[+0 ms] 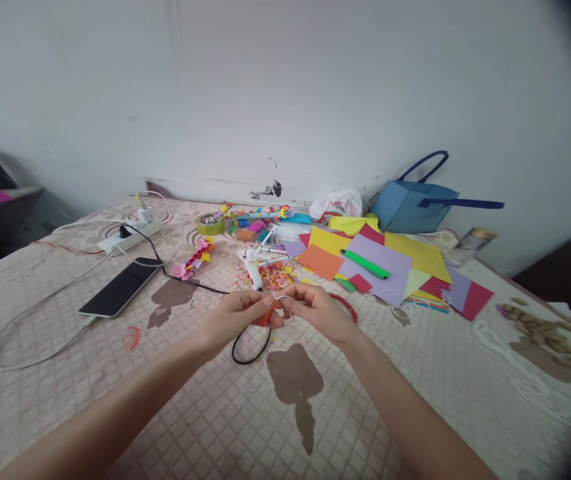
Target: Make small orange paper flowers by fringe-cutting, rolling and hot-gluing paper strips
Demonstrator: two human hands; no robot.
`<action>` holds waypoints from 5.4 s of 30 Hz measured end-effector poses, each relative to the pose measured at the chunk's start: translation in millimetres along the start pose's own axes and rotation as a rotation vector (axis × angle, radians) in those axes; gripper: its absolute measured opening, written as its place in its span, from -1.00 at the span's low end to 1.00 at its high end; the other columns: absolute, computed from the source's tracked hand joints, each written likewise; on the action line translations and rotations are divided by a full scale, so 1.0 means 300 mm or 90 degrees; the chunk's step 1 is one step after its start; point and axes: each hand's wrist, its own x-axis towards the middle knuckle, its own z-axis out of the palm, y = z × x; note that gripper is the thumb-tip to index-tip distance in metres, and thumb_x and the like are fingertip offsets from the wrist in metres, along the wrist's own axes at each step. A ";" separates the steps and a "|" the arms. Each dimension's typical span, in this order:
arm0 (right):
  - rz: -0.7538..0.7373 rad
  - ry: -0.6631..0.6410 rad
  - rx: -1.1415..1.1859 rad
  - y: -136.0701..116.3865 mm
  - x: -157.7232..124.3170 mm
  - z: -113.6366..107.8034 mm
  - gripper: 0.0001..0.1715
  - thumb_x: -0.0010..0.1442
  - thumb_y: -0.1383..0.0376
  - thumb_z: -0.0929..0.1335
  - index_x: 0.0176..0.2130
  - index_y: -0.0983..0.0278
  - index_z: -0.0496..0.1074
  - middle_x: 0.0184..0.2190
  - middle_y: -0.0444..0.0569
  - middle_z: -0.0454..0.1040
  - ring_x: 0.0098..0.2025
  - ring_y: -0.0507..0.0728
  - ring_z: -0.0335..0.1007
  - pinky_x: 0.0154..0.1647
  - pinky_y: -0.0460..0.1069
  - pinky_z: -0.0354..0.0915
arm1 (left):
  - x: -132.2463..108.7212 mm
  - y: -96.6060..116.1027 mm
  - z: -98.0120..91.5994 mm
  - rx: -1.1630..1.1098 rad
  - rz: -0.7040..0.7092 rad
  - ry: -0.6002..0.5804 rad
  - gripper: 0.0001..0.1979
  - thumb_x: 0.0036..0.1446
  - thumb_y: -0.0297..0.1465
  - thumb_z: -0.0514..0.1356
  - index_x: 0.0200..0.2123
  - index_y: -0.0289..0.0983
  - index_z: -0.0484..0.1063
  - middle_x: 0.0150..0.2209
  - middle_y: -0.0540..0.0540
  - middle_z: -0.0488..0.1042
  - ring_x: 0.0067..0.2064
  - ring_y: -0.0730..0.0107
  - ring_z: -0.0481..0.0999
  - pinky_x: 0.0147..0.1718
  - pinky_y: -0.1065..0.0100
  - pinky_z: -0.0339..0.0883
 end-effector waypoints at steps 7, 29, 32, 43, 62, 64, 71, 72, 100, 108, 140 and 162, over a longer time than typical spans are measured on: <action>-0.023 0.005 -0.069 -0.004 0.004 -0.021 -0.79 0.15 0.18 0.36 -0.39 0.28 0.46 -0.48 -0.14 0.39 -0.45 0.01 0.27 -0.40 -0.06 0.18 | 0.002 -0.009 -0.011 0.102 0.035 -0.024 -0.77 0.12 -0.30 0.17 -0.45 -0.33 0.50 -0.45 -0.06 0.54 -0.39 0.43 0.43 -0.30 0.41 0.24; -0.027 0.051 -0.042 -0.135 0.087 -0.090 -0.85 0.04 0.25 0.44 -0.42 0.30 0.44 -0.53 -0.20 0.37 -0.51 -0.06 0.25 -0.48 -0.13 0.22 | -0.020 -0.064 -0.054 0.058 0.008 -0.150 -0.80 0.09 -0.28 0.22 -0.38 -0.32 0.47 -0.44 -0.07 0.58 -0.39 0.43 0.50 -0.31 0.41 0.26; -0.027 0.066 -0.028 -0.121 0.112 -0.080 -0.82 0.02 0.23 0.45 -0.43 0.29 0.42 -0.56 -0.22 0.35 -0.59 -0.08 0.22 -0.56 -0.13 0.22 | -0.024 -0.071 -0.045 0.037 -0.005 -0.158 -0.80 0.08 -0.27 0.23 -0.39 -0.32 0.47 -0.45 -0.07 0.58 -0.41 0.43 0.50 -0.33 0.41 0.26; -0.025 0.070 0.066 -0.050 0.186 0.000 -0.71 -0.05 0.16 0.48 -0.43 0.29 0.41 -0.58 -0.22 0.37 -0.62 -0.06 0.31 -0.60 -0.12 0.28 | -0.024 -0.097 0.006 -0.035 -0.053 -0.149 -0.80 0.04 -0.29 0.27 -0.43 -0.35 0.48 -0.50 -0.06 0.57 -0.49 0.51 0.42 -0.44 0.46 0.19; -0.070 0.111 0.028 -0.080 0.158 -0.006 -0.76 -0.03 0.17 0.47 -0.44 0.26 0.41 -0.57 -0.20 0.38 -0.58 -0.06 0.25 -0.58 -0.13 0.24 | -0.040 -0.104 0.008 -0.074 -0.047 -0.083 -0.83 0.04 -0.33 0.27 -0.48 -0.33 0.48 -0.51 -0.05 0.56 -0.51 0.53 0.35 -0.47 0.46 0.14; -0.076 0.102 0.019 -0.087 0.157 0.002 -0.75 -0.02 0.16 0.47 -0.44 0.26 0.41 -0.55 -0.20 0.38 -0.57 -0.06 0.25 -0.58 -0.12 0.24 | -0.041 -0.102 0.009 -0.056 -0.046 -0.080 -0.82 0.03 -0.33 0.27 -0.50 -0.33 0.48 -0.53 -0.06 0.55 -0.53 0.54 0.32 -0.50 0.46 0.11; -0.111 0.054 -0.019 -0.098 0.180 0.037 -0.75 0.01 0.14 0.45 -0.41 0.26 0.42 -0.54 -0.20 0.36 -0.58 -0.06 0.26 -0.57 -0.12 0.27 | -0.036 -0.121 0.019 0.014 -0.006 -0.058 -0.76 0.07 -0.25 0.23 -0.47 -0.34 0.44 -0.47 -0.06 0.55 -0.49 0.52 0.33 -0.47 0.45 0.10; -0.114 0.047 -0.022 -0.101 0.183 0.042 -0.75 0.01 0.14 0.45 -0.41 0.26 0.42 -0.54 -0.20 0.36 -0.58 -0.06 0.26 -0.58 -0.12 0.27 | -0.036 -0.124 0.018 0.015 0.001 -0.059 -0.76 0.07 -0.25 0.24 -0.46 -0.34 0.44 -0.47 -0.06 0.55 -0.47 0.51 0.36 -0.45 0.45 0.12; -0.073 0.134 -0.175 0.012 -0.112 0.216 -0.88 0.23 0.25 0.28 -0.28 0.19 0.41 -0.35 -0.07 0.45 -0.29 0.10 0.39 -0.28 -0.03 0.31 | -0.142 -0.144 0.008 0.027 0.119 0.215 -0.83 0.04 -0.36 0.26 -0.31 -0.30 0.36 -0.37 -0.04 0.43 -0.34 0.42 0.42 -0.33 0.38 0.29; -0.038 0.150 -0.158 0.015 -0.125 0.224 -0.87 0.24 0.27 0.27 -0.36 0.20 0.35 -0.43 -0.12 0.39 -0.38 0.07 0.33 -0.36 -0.05 0.26 | -0.161 -0.134 0.025 0.122 0.124 0.184 -0.85 0.07 -0.34 0.24 -0.33 -0.30 0.42 -0.35 -0.07 0.49 -0.29 0.37 0.46 -0.26 0.34 0.34; 0.040 0.167 0.107 0.037 -0.097 0.231 -0.90 0.19 0.28 0.35 -0.38 0.25 0.37 -0.47 -0.20 0.33 -0.42 -0.03 0.25 -0.37 -0.12 0.22 | -0.154 -0.150 0.025 0.057 0.106 0.131 -0.84 0.15 -0.34 0.17 -0.33 -0.33 0.45 -0.44 -0.04 0.48 -0.40 0.46 0.43 -0.37 0.42 0.31; -0.018 0.161 0.133 0.053 -0.107 0.227 -0.93 0.17 0.31 0.36 -0.38 0.22 0.39 -0.44 -0.19 0.31 -0.37 -0.01 0.22 -0.32 -0.12 0.21 | -0.144 -0.136 0.016 -0.112 0.029 0.045 -0.84 0.11 -0.39 0.20 -0.24 -0.34 0.43 -0.38 -0.03 0.47 -0.37 0.48 0.41 -0.34 0.42 0.26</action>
